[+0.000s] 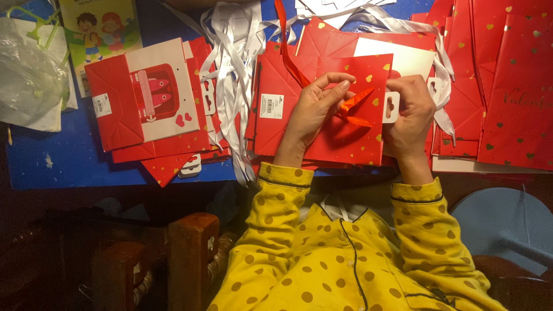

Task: The person ties red ribbons onto small red gift bags. They thread the ribbon through the bag's handle, pull it taut, and tie a knot or bow. The person repeats this process for multiple bags, stacking the finished ones on the table.

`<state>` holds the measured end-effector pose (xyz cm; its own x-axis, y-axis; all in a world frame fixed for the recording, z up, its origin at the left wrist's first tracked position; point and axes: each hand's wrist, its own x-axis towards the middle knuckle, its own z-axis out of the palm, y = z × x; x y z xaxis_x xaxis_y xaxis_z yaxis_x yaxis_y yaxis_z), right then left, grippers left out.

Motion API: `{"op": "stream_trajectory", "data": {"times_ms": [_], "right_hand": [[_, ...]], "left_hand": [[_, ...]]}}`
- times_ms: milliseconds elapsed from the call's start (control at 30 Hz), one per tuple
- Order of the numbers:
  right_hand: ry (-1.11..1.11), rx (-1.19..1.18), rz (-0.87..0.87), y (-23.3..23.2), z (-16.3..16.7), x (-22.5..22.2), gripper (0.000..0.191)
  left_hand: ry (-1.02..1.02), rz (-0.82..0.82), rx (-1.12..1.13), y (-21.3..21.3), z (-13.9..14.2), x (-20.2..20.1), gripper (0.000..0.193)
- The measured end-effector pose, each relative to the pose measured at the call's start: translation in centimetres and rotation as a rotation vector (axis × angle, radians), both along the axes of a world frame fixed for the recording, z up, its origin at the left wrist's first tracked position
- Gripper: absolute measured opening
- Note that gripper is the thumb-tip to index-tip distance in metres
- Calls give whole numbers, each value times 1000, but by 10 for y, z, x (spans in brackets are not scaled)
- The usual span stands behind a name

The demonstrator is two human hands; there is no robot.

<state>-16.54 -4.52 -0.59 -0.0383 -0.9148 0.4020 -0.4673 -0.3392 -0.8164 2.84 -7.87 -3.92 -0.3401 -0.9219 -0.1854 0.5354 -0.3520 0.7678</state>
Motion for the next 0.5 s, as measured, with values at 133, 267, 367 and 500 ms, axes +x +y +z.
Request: {"op": "stream_trajectory", "data": {"times_ms": [133,267,367,500], "right_hand": [[-46,-23,-65,-1,-10,-5,8],[-415,39,-104,-4,-20,-11,10],[-587,64,-135,-2,-25,-14,12],[-579,-7,-101,8,-26,-15,15]], "left_hand": [[-3,42,18,2,-1,-2,24],[-58,67,7,3,3,-9,24],[-231,129,-82,9,13,-20,23],[-628,165,-166,33,39,-36,29]]}}
